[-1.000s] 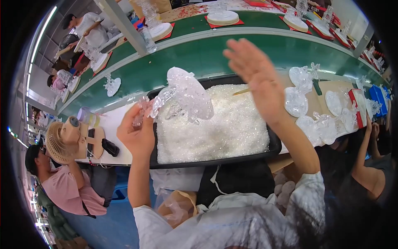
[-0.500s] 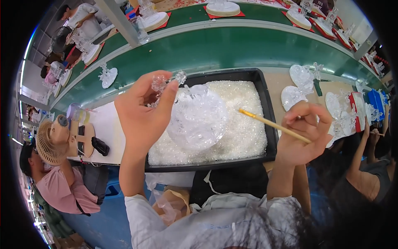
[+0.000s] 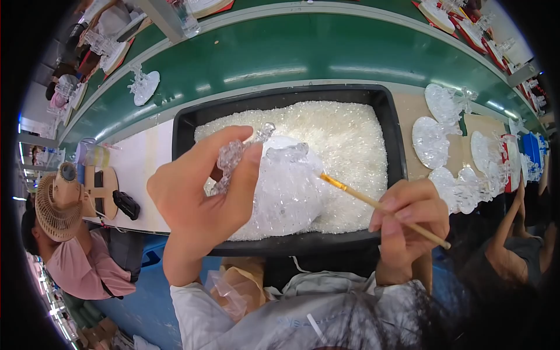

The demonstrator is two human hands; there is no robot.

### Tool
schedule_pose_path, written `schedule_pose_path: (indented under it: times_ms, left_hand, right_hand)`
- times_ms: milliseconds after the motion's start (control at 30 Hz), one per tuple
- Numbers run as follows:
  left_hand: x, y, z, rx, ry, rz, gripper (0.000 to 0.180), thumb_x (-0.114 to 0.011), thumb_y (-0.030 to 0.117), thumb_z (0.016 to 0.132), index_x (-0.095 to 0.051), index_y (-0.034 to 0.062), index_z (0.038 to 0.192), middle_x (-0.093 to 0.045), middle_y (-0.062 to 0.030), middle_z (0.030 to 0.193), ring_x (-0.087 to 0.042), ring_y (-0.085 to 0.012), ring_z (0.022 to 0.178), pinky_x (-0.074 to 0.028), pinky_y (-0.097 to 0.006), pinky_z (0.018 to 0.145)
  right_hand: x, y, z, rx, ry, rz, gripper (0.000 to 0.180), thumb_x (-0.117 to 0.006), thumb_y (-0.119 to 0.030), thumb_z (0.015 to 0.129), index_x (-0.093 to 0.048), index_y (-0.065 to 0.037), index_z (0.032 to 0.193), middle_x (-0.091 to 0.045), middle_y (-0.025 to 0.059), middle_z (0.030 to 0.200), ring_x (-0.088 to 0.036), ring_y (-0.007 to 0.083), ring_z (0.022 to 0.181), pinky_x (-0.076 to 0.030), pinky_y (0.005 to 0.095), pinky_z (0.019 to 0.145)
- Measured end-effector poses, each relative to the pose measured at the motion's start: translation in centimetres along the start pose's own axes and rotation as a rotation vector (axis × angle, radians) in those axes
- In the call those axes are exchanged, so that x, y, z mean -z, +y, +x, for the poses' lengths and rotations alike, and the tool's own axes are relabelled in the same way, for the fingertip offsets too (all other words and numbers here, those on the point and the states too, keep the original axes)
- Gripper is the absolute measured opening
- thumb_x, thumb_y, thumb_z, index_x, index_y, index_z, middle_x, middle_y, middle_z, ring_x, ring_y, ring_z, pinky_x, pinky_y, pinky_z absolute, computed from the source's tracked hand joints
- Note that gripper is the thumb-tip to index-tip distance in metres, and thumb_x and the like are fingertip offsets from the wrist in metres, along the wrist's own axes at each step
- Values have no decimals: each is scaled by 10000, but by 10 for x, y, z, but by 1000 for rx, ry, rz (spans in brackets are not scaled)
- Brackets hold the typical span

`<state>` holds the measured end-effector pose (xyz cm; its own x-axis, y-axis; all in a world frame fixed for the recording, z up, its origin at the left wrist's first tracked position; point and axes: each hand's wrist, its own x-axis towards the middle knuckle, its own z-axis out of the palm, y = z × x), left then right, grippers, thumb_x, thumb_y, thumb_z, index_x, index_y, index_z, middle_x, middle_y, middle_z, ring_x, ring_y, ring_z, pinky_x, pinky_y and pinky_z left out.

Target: Applying decorative white beads to clear plastic lamp fixture components using a small brush.

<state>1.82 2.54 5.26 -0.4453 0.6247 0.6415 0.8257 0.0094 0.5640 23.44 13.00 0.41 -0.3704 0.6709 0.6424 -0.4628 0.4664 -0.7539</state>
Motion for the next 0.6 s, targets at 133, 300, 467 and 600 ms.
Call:
schedule_pose_path:
  times_ms: [133,300,467,600]
  left_hand:
    - [3,5,3,-118,-45,86,173,-792,37,725,-727,42,885,-649,-49,628,-564,-122,460,-420,-215,453]
    - [4,6,1,-244,-22,112,196,-803,-11,664,-726,8,844,-697,-90,686,-653,-186,526,-485,-221,508]
    - [5,10,-4,-188,-35,139,218,-803,-36,630,-727,-8,832,-697,-106,688,-660,-193,533,-502,-229,522]
    - [3,9,-10,-115,-15,69,232,-799,-58,615,-723,-24,832,-696,-117,686,-662,-196,536,-513,-235,529]
  right_hand:
    - [-4,-7,-3,-16,-75,-187,257,-689,96,634,-621,-32,847,-624,147,841,-668,181,619,-567,266,547]
    - [1,-8,1,-2,-265,-174,182,-612,102,776,-559,-18,903,-545,159,900,-650,222,603,-586,318,519]
    - [0,-8,4,0,-281,-40,252,-732,91,730,-588,-7,912,-586,238,1016,-690,269,665,-601,327,564]
    - [5,-7,9,-25,-316,-50,294,-773,82,702,-618,1,938,-609,225,992,-703,265,699,-606,324,598]
